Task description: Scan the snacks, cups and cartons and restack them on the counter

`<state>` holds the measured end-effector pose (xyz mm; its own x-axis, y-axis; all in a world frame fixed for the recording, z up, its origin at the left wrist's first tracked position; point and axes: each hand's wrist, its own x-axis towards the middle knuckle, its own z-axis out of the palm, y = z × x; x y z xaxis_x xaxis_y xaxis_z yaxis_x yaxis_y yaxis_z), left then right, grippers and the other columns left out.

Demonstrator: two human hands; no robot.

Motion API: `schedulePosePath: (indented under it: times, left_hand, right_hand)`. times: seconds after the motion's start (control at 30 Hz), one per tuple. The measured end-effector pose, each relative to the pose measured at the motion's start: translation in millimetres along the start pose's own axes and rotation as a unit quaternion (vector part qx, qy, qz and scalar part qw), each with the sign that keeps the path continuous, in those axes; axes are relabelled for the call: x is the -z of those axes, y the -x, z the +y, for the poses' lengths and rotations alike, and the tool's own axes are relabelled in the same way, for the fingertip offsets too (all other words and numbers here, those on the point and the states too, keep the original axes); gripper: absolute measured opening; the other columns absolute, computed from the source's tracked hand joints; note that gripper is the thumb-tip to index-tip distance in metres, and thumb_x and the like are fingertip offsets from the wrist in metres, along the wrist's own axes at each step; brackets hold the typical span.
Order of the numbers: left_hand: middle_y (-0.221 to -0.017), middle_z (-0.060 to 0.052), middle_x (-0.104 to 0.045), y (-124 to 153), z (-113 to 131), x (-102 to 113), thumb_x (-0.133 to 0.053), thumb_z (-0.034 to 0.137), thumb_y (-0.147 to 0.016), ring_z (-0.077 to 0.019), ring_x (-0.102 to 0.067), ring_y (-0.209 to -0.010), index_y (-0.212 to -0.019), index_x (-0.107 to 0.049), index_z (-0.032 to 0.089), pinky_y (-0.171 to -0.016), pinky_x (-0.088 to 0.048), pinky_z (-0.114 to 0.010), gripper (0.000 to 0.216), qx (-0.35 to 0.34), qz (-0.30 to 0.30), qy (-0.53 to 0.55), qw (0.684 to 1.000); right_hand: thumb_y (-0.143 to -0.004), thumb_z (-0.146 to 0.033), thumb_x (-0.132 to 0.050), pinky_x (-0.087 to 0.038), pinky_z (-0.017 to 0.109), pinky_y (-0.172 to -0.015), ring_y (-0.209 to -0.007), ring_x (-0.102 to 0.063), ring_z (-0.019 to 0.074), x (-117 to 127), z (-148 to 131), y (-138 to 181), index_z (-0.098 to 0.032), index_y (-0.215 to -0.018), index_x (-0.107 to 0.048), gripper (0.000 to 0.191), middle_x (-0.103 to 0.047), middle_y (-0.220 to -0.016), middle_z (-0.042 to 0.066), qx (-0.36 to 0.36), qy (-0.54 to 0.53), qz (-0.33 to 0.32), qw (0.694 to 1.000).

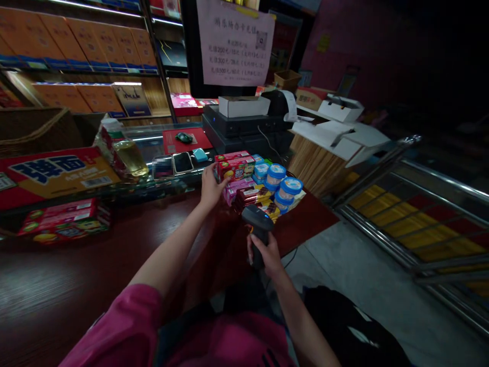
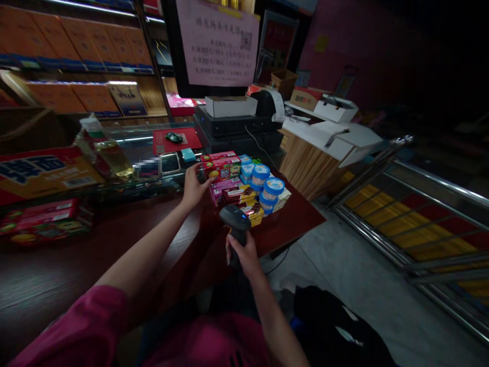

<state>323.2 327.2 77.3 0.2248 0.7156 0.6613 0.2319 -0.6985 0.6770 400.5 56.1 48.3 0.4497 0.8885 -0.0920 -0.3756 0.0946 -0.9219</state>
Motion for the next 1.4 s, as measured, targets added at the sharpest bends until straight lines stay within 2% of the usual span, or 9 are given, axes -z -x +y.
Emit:
schedulePosePath:
  times: [0.17,0.37,0.47,0.57,0.77,0.9,1.07,1.27,1.4]
  left_hand:
    - [-0.126,-0.013,-0.057,-6,-3,-26,-0.084,0.023,-0.075,-0.033,-0.056,-0.123,-0.129,-0.054,0.019,-0.11,-0.045,-0.049,0.062,0.042,0.042,0.023,0.998]
    - [-0.116,-0.011,-0.062,-3,3,-4,-0.086,0.03,-0.075,-0.0309,-0.062,-0.114,-0.118,-0.062,0.018,-0.103,-0.052,-0.048,0.051,0.062,0.001,0.032,0.998]
    - [-0.123,-0.01,-0.064,11,10,27,-0.082,0.032,-0.08,-0.0268,-0.065,-0.114,-0.123,-0.06,0.021,-0.1,-0.056,-0.044,0.049,0.028,-0.019,0.074,0.997]
    - [-0.129,-0.008,-0.064,36,10,73,-0.077,0.027,-0.085,-0.025,-0.064,-0.121,-0.128,-0.057,0.024,-0.107,-0.055,-0.044,0.048,0.005,-0.013,0.08,0.997]
    - [-0.132,-0.008,-0.062,112,-16,173,-0.07,0.02,-0.086,-0.025,-0.061,-0.127,-0.131,-0.058,0.025,-0.115,-0.051,-0.046,0.047,0.011,-0.002,-0.025,1.0]
    - [-0.131,-0.009,-0.063,162,-36,209,-0.07,0.021,-0.088,-0.0254,-0.062,-0.126,-0.132,-0.056,0.025,-0.114,-0.05,-0.048,0.046,0.034,0.015,-0.073,0.997]
    - [-0.13,-0.009,-0.062,187,-46,222,-0.07,0.022,-0.09,-0.0252,-0.062,-0.125,-0.133,-0.054,0.025,-0.112,-0.052,-0.047,0.046,0.047,0.034,-0.1,0.993]
    - [-0.133,-0.01,-0.061,185,-46,225,-0.067,0.014,-0.088,-0.0261,-0.061,-0.128,-0.134,-0.054,0.026,-0.114,-0.051,-0.049,0.05,0.033,0.018,-0.109,0.993]
    - [-0.132,-0.009,-0.062,184,-45,225,-0.068,0.018,-0.088,-0.0254,-0.061,-0.127,-0.132,-0.056,0.026,-0.114,-0.051,-0.049,0.046,0.041,0.031,-0.087,0.995]
  right_hand:
    - [-0.077,-0.047,-0.083,-0.044,0.019,-0.033,-0.037,-0.05,0.0079,18,-12,0,-0.022,-0.092,-0.056,0.04,-0.063,-0.064,-0.005,0.026,-0.025,0.042,0.998]
    - [-0.077,-0.044,-0.083,-0.043,0.02,-0.032,-0.038,-0.05,0.0083,15,-23,-6,-0.023,-0.09,-0.054,0.038,-0.061,-0.064,-0.006,0.042,-0.059,0.042,0.996]
    - [-0.077,-0.044,-0.083,-0.042,0.02,-0.033,-0.039,-0.051,0.0085,6,-26,-7,-0.023,-0.095,-0.056,0.039,-0.061,-0.066,-0.006,0.037,-0.067,0.023,0.997]
    - [-0.077,-0.043,-0.083,-0.043,0.02,-0.034,-0.04,-0.05,0.0082,-7,-23,-7,-0.024,-0.102,-0.058,0.04,-0.061,-0.067,-0.007,0.023,-0.064,-0.015,0.998]
    - [-0.08,-0.048,-0.08,-0.04,0.018,-0.033,-0.039,-0.048,0.0073,-45,6,-8,-0.022,-0.104,-0.059,0.041,-0.062,-0.065,-0.007,-0.024,-0.002,-0.091,0.996]
    - [-0.078,-0.052,-0.08,-0.04,0.018,-0.033,-0.038,-0.048,0.0075,-71,27,-11,-0.022,-0.1,-0.058,0.044,-0.061,-0.062,-0.008,-0.055,0.054,-0.117,0.99]
    - [-0.075,-0.054,-0.081,-0.038,0.018,-0.032,-0.037,-0.047,0.0074,-86,41,-18,-0.021,-0.097,-0.057,0.047,-0.059,-0.059,-0.009,-0.081,0.081,-0.13,0.985]
    - [-0.075,-0.055,-0.081,-0.037,0.019,-0.031,-0.037,-0.047,0.0073,-88,43,-18,-0.02,-0.097,-0.058,0.047,-0.059,-0.063,-0.008,-0.094,0.083,-0.129,0.984]
    - [-0.074,-0.054,-0.082,-0.038,0.019,-0.032,-0.038,-0.048,0.0076,-89,39,-18,-0.02,-0.097,-0.059,0.047,-0.059,-0.063,-0.008,-0.098,0.081,-0.139,0.982]
